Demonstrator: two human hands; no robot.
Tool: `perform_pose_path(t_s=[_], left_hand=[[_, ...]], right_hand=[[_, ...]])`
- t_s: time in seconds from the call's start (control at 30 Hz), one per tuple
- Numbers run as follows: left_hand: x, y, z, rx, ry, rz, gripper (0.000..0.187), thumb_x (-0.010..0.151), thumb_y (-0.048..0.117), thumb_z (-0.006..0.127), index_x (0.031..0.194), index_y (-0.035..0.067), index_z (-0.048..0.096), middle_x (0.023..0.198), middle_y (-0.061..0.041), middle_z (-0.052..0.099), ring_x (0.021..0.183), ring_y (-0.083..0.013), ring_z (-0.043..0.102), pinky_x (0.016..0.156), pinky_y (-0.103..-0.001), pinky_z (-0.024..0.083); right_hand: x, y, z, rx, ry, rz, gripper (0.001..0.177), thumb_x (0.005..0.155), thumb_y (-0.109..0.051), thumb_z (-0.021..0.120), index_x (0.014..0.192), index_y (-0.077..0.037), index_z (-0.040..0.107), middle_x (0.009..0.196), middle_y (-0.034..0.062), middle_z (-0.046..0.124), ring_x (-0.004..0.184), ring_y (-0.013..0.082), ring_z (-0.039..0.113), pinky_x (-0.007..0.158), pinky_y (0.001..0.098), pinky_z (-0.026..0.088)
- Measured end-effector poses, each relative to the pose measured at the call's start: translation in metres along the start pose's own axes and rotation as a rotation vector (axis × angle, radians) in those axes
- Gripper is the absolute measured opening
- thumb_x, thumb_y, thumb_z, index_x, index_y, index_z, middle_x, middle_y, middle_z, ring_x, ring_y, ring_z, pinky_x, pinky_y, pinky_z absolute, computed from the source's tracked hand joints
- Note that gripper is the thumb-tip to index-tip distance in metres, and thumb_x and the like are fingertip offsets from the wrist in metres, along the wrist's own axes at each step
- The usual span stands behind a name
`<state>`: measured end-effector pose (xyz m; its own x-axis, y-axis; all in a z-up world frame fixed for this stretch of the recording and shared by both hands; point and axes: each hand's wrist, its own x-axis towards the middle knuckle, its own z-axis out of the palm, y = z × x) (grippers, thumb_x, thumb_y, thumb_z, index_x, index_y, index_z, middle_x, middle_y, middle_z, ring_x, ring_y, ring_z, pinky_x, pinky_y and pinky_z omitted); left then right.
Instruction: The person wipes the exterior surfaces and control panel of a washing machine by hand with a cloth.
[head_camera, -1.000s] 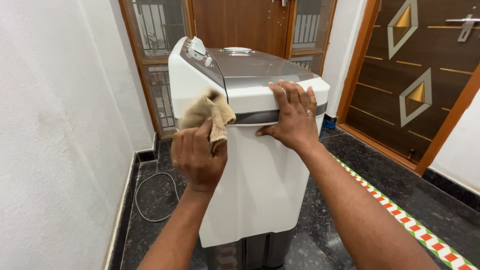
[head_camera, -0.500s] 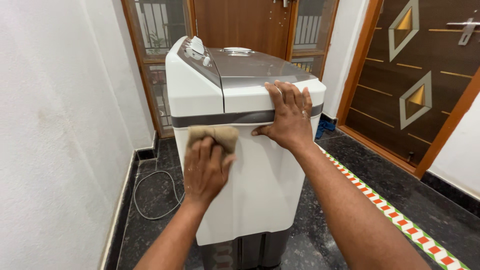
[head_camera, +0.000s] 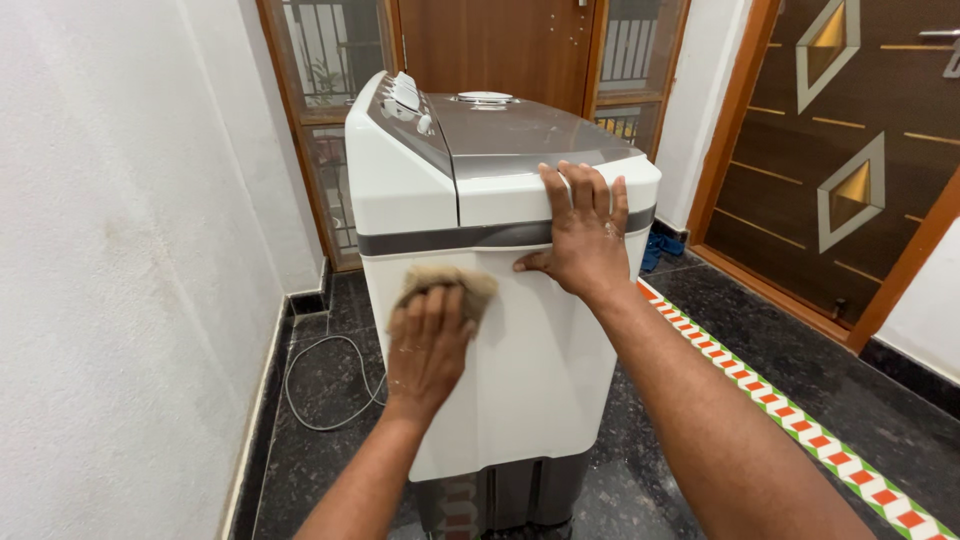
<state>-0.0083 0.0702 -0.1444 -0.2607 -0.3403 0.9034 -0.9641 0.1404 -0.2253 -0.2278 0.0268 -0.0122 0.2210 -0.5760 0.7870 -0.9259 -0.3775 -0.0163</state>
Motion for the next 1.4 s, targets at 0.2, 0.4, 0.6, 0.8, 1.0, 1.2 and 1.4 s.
perform_pose_path(t_s=[0.2,0.4,0.6,0.8,1.0,1.2,1.4], left_hand=[[0.02,-0.009,-0.011,0.045,0.126,-0.162,0.055,0.107,0.04,0.053,0.149,0.005,0.044,0.147,-0.011,0.042,0.14,-0.0294,0.038,0.119,-0.045,0.032],[0.023,-0.002,-0.009,-0.029,0.112,-0.153,0.049,0.106,0.031,0.052,0.144,0.0,0.045,0.159,-0.017,0.036,0.153,-0.0343,0.027,0.13,-0.051,0.018],[0.003,0.003,-0.003,-0.04,0.031,-0.107,0.043,0.105,0.028,0.051,0.138,0.0,0.046,0.156,-0.019,0.036,0.153,-0.0344,0.026,0.129,-0.054,0.016],[-0.003,-0.002,0.002,-0.077,-0.016,-0.097,0.054,0.108,0.035,0.047,0.151,0.003,0.039,0.165,-0.016,0.029,0.158,-0.0293,0.02,0.132,-0.05,0.012],[0.026,-0.014,-0.001,-0.093,0.021,-0.204,0.064,0.112,0.04,0.038,0.166,0.016,0.016,0.174,-0.01,0.008,0.161,-0.0272,0.003,0.132,-0.047,0.001],[-0.012,0.003,0.02,-0.094,-0.085,-0.139,0.065,0.111,0.041,0.038,0.166,0.012,0.018,0.171,-0.015,0.012,0.159,-0.0283,0.006,0.13,-0.05,0.002],[-0.06,0.024,0.026,-0.143,-0.094,-0.156,0.063,0.107,0.038,0.044,0.163,0.016,0.026,0.17,-0.01,0.021,0.159,-0.0246,0.014,0.13,-0.05,0.008]], right_hand=[[0.003,-0.004,-0.001,-0.127,-0.105,0.019,0.156,0.033,-0.053,0.101,0.156,-0.017,0.012,0.153,0.0098,0.025,0.149,0.0337,0.016,0.124,0.0621,0.004],[0.001,-0.005,-0.002,-0.101,-0.064,0.025,0.152,0.032,-0.051,0.101,0.154,-0.021,0.017,0.153,0.0076,0.027,0.151,0.0313,0.016,0.126,0.0596,0.007],[-0.001,-0.006,-0.005,-0.104,-0.073,0.022,0.15,0.033,-0.052,0.101,0.154,-0.022,0.018,0.153,0.0081,0.027,0.15,0.0316,0.017,0.125,0.0599,0.007],[-0.002,-0.006,-0.007,-0.104,-0.075,0.025,0.149,0.035,-0.053,0.101,0.154,-0.022,0.018,0.156,0.0082,0.027,0.151,0.0316,0.017,0.125,0.0597,0.007],[0.0,-0.008,-0.007,-0.087,-0.09,0.048,0.149,0.031,-0.05,0.102,0.153,-0.024,0.02,0.153,0.0068,0.029,0.15,0.0307,0.018,0.125,0.0589,0.007],[-0.002,-0.006,-0.007,-0.084,-0.052,0.027,0.15,0.03,-0.051,0.102,0.153,-0.023,0.02,0.153,0.0071,0.03,0.15,0.0305,0.02,0.125,0.0589,0.008],[-0.002,-0.006,-0.007,-0.083,-0.04,0.02,0.15,0.03,-0.051,0.102,0.153,-0.022,0.022,0.153,0.0081,0.031,0.149,0.0318,0.02,0.124,0.0589,0.008]])
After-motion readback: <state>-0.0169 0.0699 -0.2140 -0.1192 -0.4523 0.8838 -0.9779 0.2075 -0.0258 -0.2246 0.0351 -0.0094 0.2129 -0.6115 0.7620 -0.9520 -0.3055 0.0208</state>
